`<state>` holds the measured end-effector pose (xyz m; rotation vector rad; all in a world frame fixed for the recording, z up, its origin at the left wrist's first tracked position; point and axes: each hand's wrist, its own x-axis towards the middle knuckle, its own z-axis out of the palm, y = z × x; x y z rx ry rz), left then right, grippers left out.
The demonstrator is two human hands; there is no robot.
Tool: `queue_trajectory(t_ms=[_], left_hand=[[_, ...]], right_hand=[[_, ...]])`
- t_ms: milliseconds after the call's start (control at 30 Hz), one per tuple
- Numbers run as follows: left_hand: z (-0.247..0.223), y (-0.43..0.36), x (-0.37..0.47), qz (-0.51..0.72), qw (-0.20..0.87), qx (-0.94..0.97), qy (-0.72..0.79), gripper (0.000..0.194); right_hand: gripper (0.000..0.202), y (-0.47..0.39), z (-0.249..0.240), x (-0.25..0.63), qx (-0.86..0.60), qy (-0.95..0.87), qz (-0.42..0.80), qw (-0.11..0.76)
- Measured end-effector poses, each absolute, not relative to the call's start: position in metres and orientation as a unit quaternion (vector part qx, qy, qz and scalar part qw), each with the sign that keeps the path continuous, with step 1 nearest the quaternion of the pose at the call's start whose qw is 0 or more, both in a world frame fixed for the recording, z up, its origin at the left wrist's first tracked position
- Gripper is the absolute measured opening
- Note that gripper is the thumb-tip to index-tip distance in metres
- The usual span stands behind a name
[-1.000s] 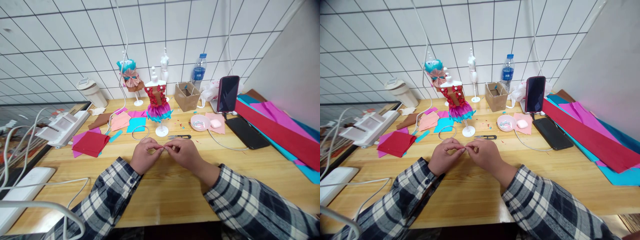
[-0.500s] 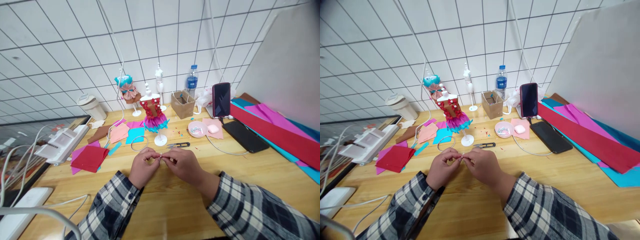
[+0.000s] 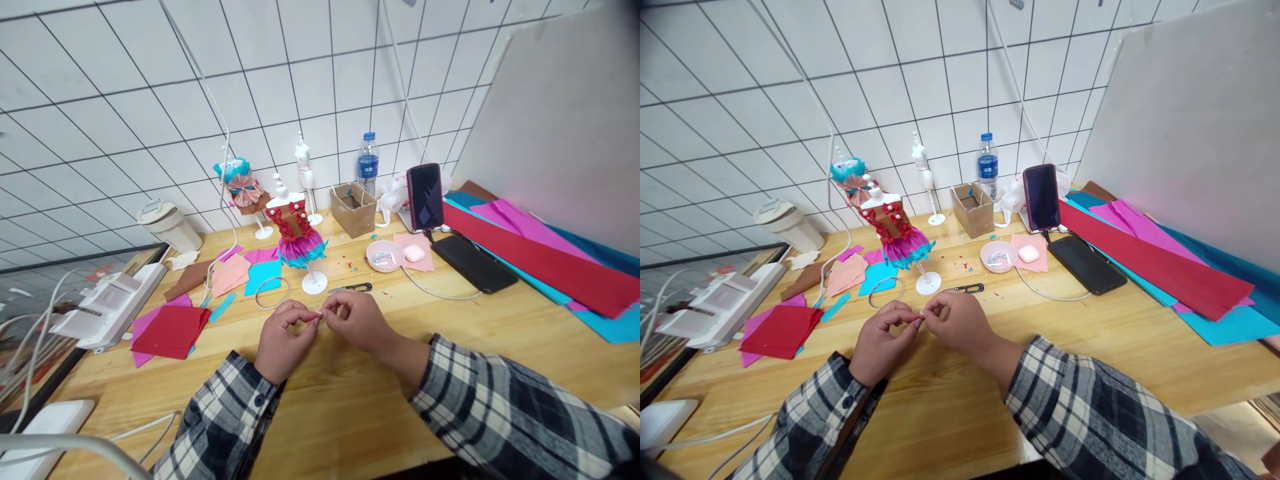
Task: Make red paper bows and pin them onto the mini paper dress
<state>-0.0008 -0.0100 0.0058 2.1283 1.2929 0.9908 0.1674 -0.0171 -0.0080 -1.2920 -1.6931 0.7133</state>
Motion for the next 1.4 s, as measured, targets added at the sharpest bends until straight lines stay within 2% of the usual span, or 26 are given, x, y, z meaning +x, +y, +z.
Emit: queue_trajectory(t_ms=[100, 200, 400, 500, 600, 700, 800, 967, 1033, 1167, 1233, 1300, 1400], left_hand=[[0.006, -0.012, -0.001, 0.376, 0.254, 0.772, 0.446, 0.010], [0.005, -0.013, -0.002, 0.380, 0.274, 0.782, 0.411, 0.011], [-0.006, -0.009, -0.003, 0.379, 0.297, 0.788, 0.384, 0.013], [-0.011, -0.005, -0.003, 0.353, 0.316, 0.792, 0.384, 0.017], [-0.012, -0.001, -0.004, 0.334, 0.341, 0.801, 0.363, 0.021], [-0.011, 0.003, -0.006, 0.336, 0.372, 0.791, 0.351, 0.024], [-0.013, 0.005, -0.008, 0.344, 0.387, 0.779, 0.354, 0.025], [-0.017, 0.007, -0.006, 0.358, 0.388, 0.770, 0.358, 0.025], [-0.018, 0.007, -0.005, 0.363, 0.385, 0.765, 0.366, 0.025], [-0.018, 0.008, -0.004, 0.360, 0.386, 0.761, 0.377, 0.024], [-0.017, 0.008, -0.004, 0.355, 0.386, 0.762, 0.380, 0.023], [-0.016, 0.008, -0.003, 0.355, 0.385, 0.759, 0.387, 0.023], [-0.015, 0.008, -0.001, 0.360, 0.389, 0.749, 0.397, 0.022]], right_hand=[[0.010, -0.013, -0.012, 0.167, -0.537, -0.636, 0.345, 0.433], [0.011, -0.009, -0.012, 0.173, -0.552, -0.618, 0.340, 0.444], [0.016, 0.020, 0.021, 0.207, -0.589, -0.610, 0.212, 0.485], [0.020, 0.061, 0.049, 0.230, -0.610, -0.626, 0.096, 0.476], [0.025, 0.110, 0.067, 0.249, -0.658, -0.624, -0.029, 0.421], [0.031, 0.150, 0.073, 0.261, -0.715, -0.636, -0.096, 0.275], [0.032, 0.170, 0.073, 0.267, -0.726, -0.656, -0.098, 0.182], [0.030, 0.170, 0.078, 0.270, -0.726, -0.665, -0.087, 0.152], [0.031, 0.159, 0.077, 0.272, -0.733, -0.652, -0.089, 0.175], [0.031, 0.123, 0.064, 0.280, -0.726, -0.614, -0.081, 0.299], [0.031, 0.105, 0.056, 0.287, -0.733, -0.600, -0.058, 0.316], [0.028, 0.092, 0.052, 0.294, -0.736, -0.618, -0.020, 0.276], [0.022, 0.082, 0.052, 0.300, -0.724, -0.676, 0.034, 0.131]])
